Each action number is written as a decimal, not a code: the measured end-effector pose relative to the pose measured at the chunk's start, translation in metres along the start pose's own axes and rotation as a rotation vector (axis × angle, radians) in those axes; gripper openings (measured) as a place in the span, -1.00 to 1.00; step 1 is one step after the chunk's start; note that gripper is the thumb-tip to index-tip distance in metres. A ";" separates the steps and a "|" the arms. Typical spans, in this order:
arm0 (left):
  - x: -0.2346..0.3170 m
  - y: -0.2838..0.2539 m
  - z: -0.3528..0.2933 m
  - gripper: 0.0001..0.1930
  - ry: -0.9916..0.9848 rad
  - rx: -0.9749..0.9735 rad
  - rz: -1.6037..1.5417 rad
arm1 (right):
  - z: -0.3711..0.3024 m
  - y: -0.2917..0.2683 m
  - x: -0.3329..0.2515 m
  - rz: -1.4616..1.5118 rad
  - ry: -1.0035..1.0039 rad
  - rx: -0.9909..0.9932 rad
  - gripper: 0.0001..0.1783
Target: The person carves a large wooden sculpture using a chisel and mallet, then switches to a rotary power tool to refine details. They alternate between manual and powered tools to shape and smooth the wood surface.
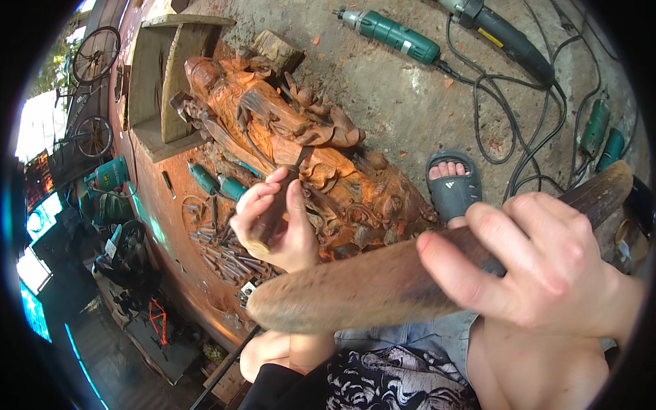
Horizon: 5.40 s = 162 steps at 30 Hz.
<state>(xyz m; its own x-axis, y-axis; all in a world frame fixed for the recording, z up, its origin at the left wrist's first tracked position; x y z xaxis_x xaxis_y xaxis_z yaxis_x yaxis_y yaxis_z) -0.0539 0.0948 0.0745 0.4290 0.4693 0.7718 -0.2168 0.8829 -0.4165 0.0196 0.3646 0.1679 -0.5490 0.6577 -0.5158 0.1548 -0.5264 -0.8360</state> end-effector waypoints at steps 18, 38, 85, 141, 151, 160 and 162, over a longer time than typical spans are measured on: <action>0.053 0.001 -0.008 -0.87 0.264 -0.271 0.154 | -0.052 0.009 0.047 0.219 0.441 0.170 -0.28; -0.301 -0.351 -0.134 -0.55 -0.821 -0.737 1.305 | -0.119 0.156 0.080 0.874 0.935 0.053 -0.54; -0.120 -0.039 -0.138 -0.40 -1.313 0.252 -0.672 | -0.044 0.168 0.035 0.693 0.365 -0.214 0.33; 0.083 0.083 -0.035 -0.79 0.458 -0.890 -0.009 | -0.201 0.158 0.088 1.012 1.219 0.205 -0.06; 0.053 0.092 -0.027 -0.67 0.356 -0.748 0.123 | -0.143 0.097 0.089 0.578 0.856 0.105 -0.18; 0.056 0.090 -0.024 -0.67 0.358 -0.643 0.051 | -0.193 0.093 0.097 0.567 0.684 0.290 -0.12; 0.057 0.090 -0.022 -0.67 0.348 -0.627 0.063 | -0.165 0.081 0.090 0.506 0.652 0.233 -0.09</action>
<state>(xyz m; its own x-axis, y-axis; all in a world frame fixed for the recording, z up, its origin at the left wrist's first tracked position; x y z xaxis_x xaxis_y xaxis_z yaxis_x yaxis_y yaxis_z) -0.0296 0.2007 0.0707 0.7093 0.3962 0.5831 0.2494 0.6326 -0.7332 0.1183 0.4707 0.0227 0.1339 0.4549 -0.8804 0.0416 -0.8902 -0.4537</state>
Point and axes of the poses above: each hand's wrist, its own z-axis towards the middle knuckle, its own y-axis out of the palm, x = y × z, the point moved 5 cm from there along z, towards the middle knuckle, and after that the axes turned 6 degrees about z, right-handed, at the moved point
